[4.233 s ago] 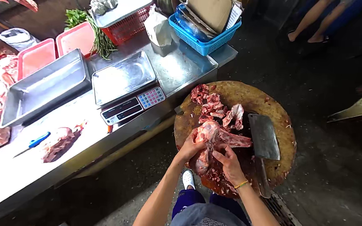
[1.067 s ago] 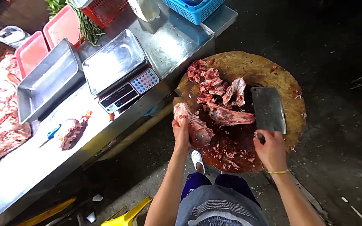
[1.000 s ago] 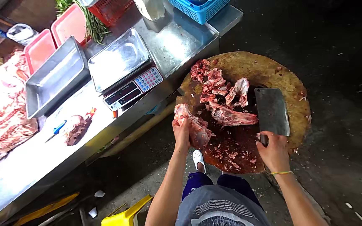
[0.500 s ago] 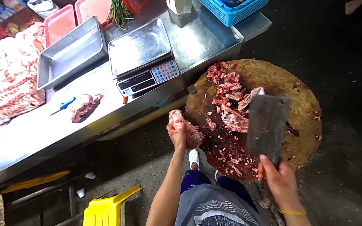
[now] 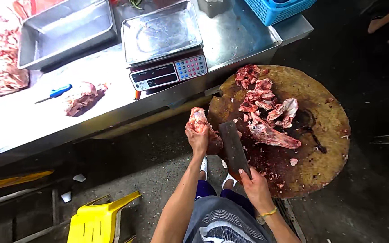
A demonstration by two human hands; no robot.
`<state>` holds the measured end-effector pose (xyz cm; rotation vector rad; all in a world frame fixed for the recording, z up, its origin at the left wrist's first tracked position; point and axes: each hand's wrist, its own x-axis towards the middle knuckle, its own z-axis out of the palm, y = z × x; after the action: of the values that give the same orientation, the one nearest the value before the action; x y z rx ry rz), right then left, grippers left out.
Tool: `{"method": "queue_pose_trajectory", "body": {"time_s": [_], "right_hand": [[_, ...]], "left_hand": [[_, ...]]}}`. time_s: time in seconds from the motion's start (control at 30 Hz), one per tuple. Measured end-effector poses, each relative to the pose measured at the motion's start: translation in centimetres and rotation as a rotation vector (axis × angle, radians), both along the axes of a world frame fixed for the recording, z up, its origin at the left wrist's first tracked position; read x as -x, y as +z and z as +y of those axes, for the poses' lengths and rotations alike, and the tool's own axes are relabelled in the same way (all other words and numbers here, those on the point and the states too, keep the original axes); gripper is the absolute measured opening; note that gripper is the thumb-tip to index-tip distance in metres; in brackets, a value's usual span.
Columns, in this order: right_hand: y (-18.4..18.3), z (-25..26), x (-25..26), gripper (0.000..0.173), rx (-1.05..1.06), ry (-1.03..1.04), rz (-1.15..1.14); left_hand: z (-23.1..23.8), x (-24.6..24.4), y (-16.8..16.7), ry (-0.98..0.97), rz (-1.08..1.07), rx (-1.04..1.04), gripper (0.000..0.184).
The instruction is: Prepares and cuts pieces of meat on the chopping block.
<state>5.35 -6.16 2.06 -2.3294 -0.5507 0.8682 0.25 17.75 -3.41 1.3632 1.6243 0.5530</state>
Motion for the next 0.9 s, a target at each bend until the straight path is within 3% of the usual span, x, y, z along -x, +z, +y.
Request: {"method": "queue_pose_trajectory", "body": {"time_s": [0.13, 0.27, 0.33, 0.4, 0.47, 0.53, 0.6, 0.67, 0.73, 0.8, 0.9], "right_hand": [[5.8, 1.5, -1.4, 0.038, -0.408, -0.144, -0.182], [14.9, 6.2, -3.2, 0.013, -1.051, -0.228, -0.300], [15.8, 7.6, -3.0, 0.008, -1.203, -0.235, -0.307], [11.5, 6.6, -1.2, 0.013, -1.013, -0.228, -0.315], [4.7, 3.9, 0.8, 0.031, -0.424, -0.108, -0.265], [1.2, 2.1, 1.2, 0.041, 0.093, 0.011, -0.009], [0.4, 1.6, 0.3, 0.039, 0.198, 0.009, 0.075], [1.1, 0.5, -0.3, 0.037, 0.099, -0.057, 0.070], [3.8, 1.5, -1.4, 0.039, -0.135, -0.112, -0.026], [8.6, 3.4, -2.6, 0.037, -0.441, -0.145, -0.186], [17.4, 6.7, -4.7, 0.017, -0.951, -0.185, -0.345]], "left_hand": [[-0.4, -0.1, 0.5, 0.010, 0.022, 0.037, 0.096], [-0.4, -0.3, 1.0, 0.013, 0.050, 0.027, 0.094], [-0.5, -0.1, 1.0, 0.007, 0.055, 0.035, 0.094], [-0.5, 0.1, 0.7, 0.014, 0.043, 0.032, 0.094], [-0.2, 0.3, 0.5, 0.019, 0.005, 0.035, 0.096], [-0.2, 0.7, 0.5, 0.004, -0.002, 0.055, 0.095], [0.4, 0.6, 0.5, 0.019, -0.001, 0.045, 0.095], [-0.3, 0.9, 0.1, 0.022, -0.001, 0.045, 0.096], [-0.2, 0.7, 0.1, 0.042, -0.022, 0.044, 0.097], [-0.4, 0.6, 0.5, 0.056, -0.010, 0.060, 0.094], [-0.5, 0.4, 0.8, 0.058, 0.009, 0.067, 0.093]]}}
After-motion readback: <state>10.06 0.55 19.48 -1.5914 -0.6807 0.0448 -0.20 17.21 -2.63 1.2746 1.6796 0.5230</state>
